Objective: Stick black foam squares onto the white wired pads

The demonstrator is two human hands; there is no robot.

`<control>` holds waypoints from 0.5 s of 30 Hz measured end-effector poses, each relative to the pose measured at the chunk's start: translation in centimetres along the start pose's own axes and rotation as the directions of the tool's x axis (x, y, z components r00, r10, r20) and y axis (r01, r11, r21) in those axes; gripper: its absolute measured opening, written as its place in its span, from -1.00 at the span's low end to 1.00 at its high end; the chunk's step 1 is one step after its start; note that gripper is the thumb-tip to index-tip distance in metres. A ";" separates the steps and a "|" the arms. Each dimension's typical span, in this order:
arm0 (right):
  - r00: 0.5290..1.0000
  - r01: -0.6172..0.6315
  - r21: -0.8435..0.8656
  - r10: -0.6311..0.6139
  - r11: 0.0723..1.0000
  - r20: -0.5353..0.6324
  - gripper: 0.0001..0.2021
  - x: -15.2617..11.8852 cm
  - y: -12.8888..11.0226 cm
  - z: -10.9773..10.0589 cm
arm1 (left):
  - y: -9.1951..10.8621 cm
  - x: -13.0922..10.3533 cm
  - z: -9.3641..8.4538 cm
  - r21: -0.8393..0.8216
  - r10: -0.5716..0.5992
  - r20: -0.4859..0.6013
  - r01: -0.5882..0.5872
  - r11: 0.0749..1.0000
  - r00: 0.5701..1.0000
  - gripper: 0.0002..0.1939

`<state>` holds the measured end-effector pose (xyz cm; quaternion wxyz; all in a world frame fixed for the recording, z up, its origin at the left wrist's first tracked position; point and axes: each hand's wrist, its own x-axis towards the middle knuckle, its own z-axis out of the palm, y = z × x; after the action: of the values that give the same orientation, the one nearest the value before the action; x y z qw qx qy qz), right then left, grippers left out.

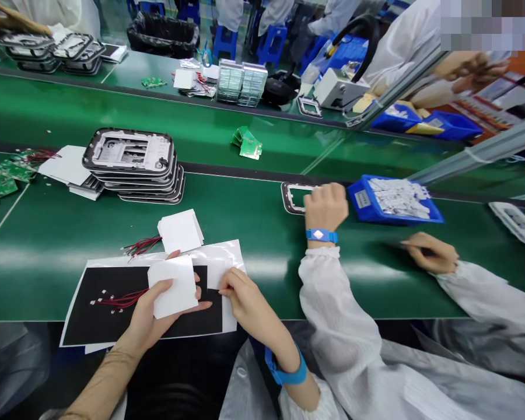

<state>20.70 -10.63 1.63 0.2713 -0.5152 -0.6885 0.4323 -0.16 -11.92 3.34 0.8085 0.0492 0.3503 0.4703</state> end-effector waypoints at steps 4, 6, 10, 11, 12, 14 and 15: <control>0.996 0.020 0.085 -0.013 0.996 -0.089 -0.81 0.1 0.7 -1.1 | -0.4 0.2 -0.1 0.031 0.047 0.002 -0.047 0.998 0.999 -0.37; 0.985 0.025 0.120 -0.004 0.992 -0.173 -0.82 0.0 0.2 -1.9 | -0.9 0.2 -0.1 0.069 0.070 0.011 -0.070 0.995 0.998 -0.33; 0.975 0.058 0.257 0.001 0.965 -0.223 -0.94 -0.8 -3.3 -3.0 | -1.6 -0.6 0.1 0.205 0.173 0.139 -0.200 0.958 0.975 -0.26; 0.980 0.075 0.304 -0.013 0.950 -0.199 -0.92 -0.9 -4.4 -3.1 | -1.6 -1.0 0.2 0.252 0.215 0.195 -0.261 0.932 0.957 -0.28; 0.985 0.093 0.339 -0.037 0.936 -0.167 -0.90 -1.0 -5.6 -3.1 | -1.6 -1.5 0.2 0.307 0.252 0.247 -0.323 0.895 0.936 -0.33; 0.989 0.132 0.349 -0.102 0.928 -0.102 -0.87 -1.0 -7.5 -2.8 | -1.3 -2.4 0.1 0.435 0.292 0.321 -0.414 0.800 0.901 -0.44; 0.988 0.153 0.332 -0.133 0.931 -0.080 -0.86 -0.8 -8.2 -2.7 | -1.1 -2.8 0.0 0.494 0.301 0.340 -0.442 0.749 0.891 -0.47</control>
<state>19.30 -11.35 10.12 0.4056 -0.4215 -0.6320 0.5083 -0.19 -14.75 4.37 0.6832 0.4088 0.3553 0.4897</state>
